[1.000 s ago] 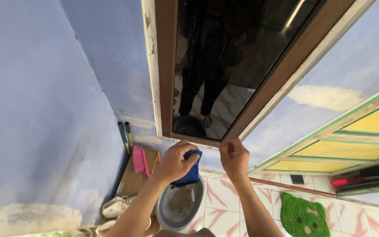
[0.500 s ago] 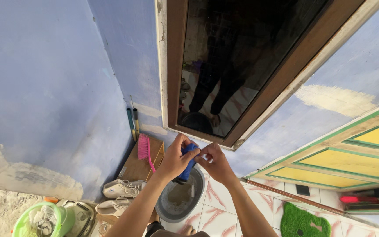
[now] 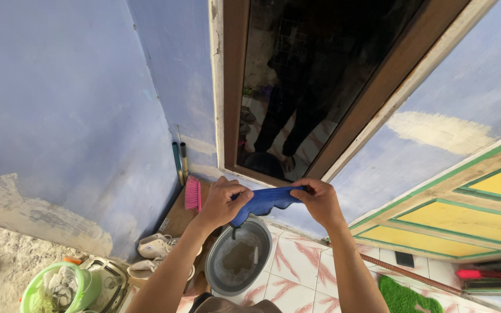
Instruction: The person washes a blue cloth in a basin of water and then uses it to wipe the frame and glass of a narrow window.
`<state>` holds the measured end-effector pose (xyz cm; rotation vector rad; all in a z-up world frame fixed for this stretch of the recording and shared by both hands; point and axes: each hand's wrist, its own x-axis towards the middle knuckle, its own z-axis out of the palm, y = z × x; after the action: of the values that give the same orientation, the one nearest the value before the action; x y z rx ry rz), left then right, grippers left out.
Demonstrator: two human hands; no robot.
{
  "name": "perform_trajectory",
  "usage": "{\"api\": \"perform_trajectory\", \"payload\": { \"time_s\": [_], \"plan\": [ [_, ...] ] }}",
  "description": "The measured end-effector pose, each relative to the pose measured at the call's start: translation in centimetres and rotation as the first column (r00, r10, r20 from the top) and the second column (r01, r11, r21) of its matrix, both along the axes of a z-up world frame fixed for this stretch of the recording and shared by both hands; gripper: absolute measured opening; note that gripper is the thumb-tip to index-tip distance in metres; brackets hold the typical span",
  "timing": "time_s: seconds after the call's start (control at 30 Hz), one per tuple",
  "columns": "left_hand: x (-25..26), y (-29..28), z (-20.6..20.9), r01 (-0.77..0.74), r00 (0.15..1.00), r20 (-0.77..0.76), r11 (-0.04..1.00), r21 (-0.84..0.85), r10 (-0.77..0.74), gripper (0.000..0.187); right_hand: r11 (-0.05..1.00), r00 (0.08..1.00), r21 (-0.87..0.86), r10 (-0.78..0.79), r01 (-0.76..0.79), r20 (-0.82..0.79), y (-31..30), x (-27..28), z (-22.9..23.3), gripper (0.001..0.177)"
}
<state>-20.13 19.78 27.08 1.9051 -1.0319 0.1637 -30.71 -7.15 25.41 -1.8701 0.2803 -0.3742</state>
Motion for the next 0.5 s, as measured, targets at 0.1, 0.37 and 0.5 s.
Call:
{"api": "perform_trajectory", "payload": {
  "time_s": [0.1, 0.37, 0.5],
  "plan": [
    [-0.4, -1.0, -0.2, 0.049, 0.906, -0.415, 0.993, -0.106, -0.089, 0.034, 0.97, 0.983, 0.226, 0.048, -0.088, 0.178, -1.2, 0.1, -0.6, 0.013],
    [3.4, 0.6, -2.5, 0.307, 0.835, -0.54, 0.904, 0.298, -0.105, 0.04, 0.967, 0.998, 0.253, -0.04, 0.028, 0.042, -3.0, -0.8, -0.5, 0.014],
    [4.4, -0.1, -6.4, 0.055, 0.635, -0.77, 0.998, -0.032, -0.06, 0.041, 0.866, 0.999, 0.5, -0.036, 0.019, 0.026, -4.2, -1.1, -1.1, 0.033]
  ]
}}
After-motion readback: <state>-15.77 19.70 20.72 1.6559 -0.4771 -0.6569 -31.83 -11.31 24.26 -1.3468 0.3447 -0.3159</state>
